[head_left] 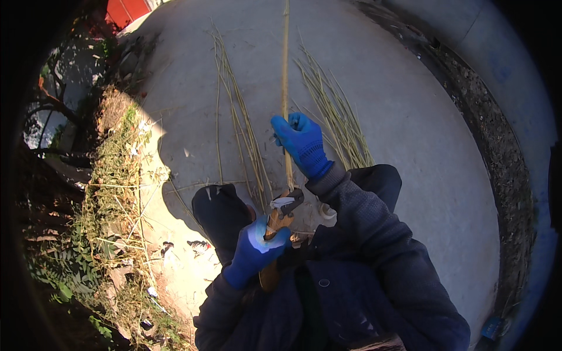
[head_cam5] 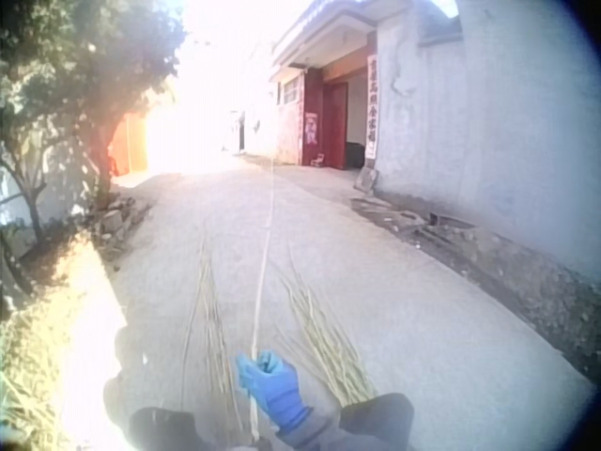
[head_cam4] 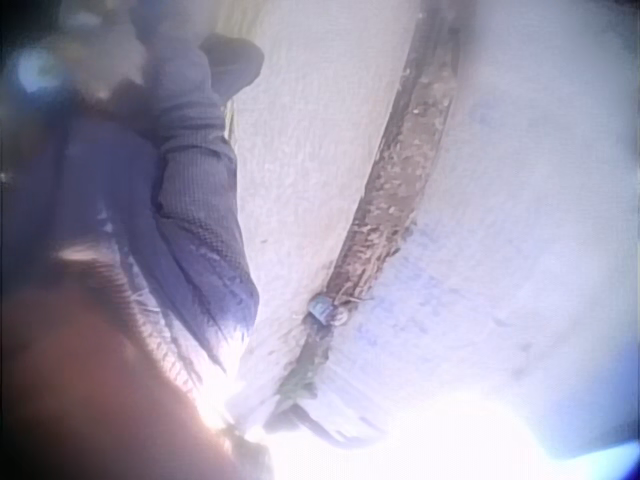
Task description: The person sits on the ground and uses a knife to peel the outer layer off long thin sticks. They hold each stick with one hand and scrape it with the knife in the other, then place the peeled stick on a growing pile.
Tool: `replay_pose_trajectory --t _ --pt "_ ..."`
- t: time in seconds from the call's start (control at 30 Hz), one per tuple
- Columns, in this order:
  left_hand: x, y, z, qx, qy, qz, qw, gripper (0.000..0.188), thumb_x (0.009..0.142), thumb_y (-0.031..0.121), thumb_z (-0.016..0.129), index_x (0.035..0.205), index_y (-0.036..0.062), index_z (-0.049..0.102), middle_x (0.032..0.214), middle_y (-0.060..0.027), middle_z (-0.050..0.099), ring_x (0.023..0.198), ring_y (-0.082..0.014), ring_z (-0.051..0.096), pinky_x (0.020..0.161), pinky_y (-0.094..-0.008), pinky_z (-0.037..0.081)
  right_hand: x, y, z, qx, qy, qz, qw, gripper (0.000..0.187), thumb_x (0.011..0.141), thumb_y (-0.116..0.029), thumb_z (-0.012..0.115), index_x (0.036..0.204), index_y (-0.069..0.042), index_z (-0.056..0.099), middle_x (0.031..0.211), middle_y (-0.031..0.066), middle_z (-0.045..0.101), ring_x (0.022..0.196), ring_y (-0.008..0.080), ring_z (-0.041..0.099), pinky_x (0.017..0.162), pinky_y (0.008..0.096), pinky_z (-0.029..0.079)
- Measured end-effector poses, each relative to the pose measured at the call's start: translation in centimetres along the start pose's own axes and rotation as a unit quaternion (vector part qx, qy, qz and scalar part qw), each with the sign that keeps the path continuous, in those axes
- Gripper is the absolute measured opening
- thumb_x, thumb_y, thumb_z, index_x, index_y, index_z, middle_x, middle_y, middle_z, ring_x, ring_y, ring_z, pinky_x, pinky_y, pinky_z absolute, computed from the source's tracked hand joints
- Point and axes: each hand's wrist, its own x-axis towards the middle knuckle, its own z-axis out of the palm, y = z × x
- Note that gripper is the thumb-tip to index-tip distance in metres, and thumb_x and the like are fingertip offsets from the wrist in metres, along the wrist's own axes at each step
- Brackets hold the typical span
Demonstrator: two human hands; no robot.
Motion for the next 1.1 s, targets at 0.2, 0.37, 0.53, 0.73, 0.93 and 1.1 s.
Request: replay_pose_trajectory --t 0.2,0.37,0.53,0.73,0.93,1.1 --pt "0.3 -0.2 -0.6 -0.022 0.024 -0.053 0.998 0.018 0.084 0.010 0.075 0.096 -0.0014 0.067 0.074 -0.0029 0.067 0.062 -0.0079 0.061 0.057 -0.0272 0.050 -1.3 0.3 -0.2 -0.034 -0.018 0.011 0.999 0.027 0.091 -0.027 0.073 0.085 -0.006 0.058 0.070 0.0034 0.064 0.059 0.0098 0.063 0.056 0.0246 0.052" --pt "0.6 0.5 -1.2 0.077 0.048 -0.021 0.996 0.022 0.082 0.014 0.076 0.095 -0.0006 0.066 0.073 -0.0100 0.068 0.062 -0.0146 0.065 0.058 -0.0312 0.051 -4.1 0.4 -1.2 -0.181 -0.076 -0.022 0.980 0.026 0.090 -0.026 0.073 0.086 -0.005 0.059 0.070 0.0026 0.064 0.061 0.0085 0.062 0.057 0.0248 0.051" --pt "0.8 0.7 -1.7 0.196 0.049 0.066 0.977 0.024 0.080 0.017 0.076 0.096 0.0013 0.066 0.076 -0.0138 0.068 0.066 -0.0224 0.068 0.063 -0.0332 0.053 -5.4 1.2 -2.7 -0.188 -0.146 0.001 0.971 0.023 0.092 -0.024 0.071 0.091 -0.005 0.059 0.073 0.0020 0.065 0.067 0.0080 0.064 0.060 0.0250 0.052" --pt "-0.2 0.2 -0.6 0.122 0.018 -0.009 0.992 0.024 0.082 0.018 0.076 0.097 0.0018 0.067 0.077 -0.0123 0.069 0.068 -0.0184 0.069 0.065 -0.0324 0.053 2.6 -3.9 -2.3 0.069 -0.209 -0.011 0.975 0.042 0.104 -0.037 0.052 0.115 0.003 0.062 0.084 0.0064 0.068 0.082 0.0142 0.068 0.077 0.0301 0.056" --pt "0.0 0.8 -1.7 0.115 0.026 0.000 0.993 0.021 0.084 0.015 0.074 0.098 0.0000 0.069 0.073 -0.0091 0.069 0.066 -0.0118 0.065 0.061 -0.0302 0.052 5.7 -5.5 -0.2 -0.023 -0.154 -0.030 0.987 0.051 0.107 -0.042 0.040 0.105 0.003 0.063 0.075 0.0072 0.067 0.066 0.0154 0.066 0.067 0.0298 0.059" --pt "3.6 2.5 -2.5 -0.014 -0.038 -0.086 0.995 0.019 0.087 0.013 0.071 0.097 -0.0035 0.067 0.075 -0.0077 0.070 0.064 -0.0105 0.066 0.057 -0.0264 0.051 0.4 -2.8 -2.7 -0.038 -0.172 -0.035 0.984 0.048 0.108 -0.039 0.037 0.097 0.000 0.063 0.074 0.0064 0.067 0.061 0.0142 0.064 0.061 0.0284 0.058"
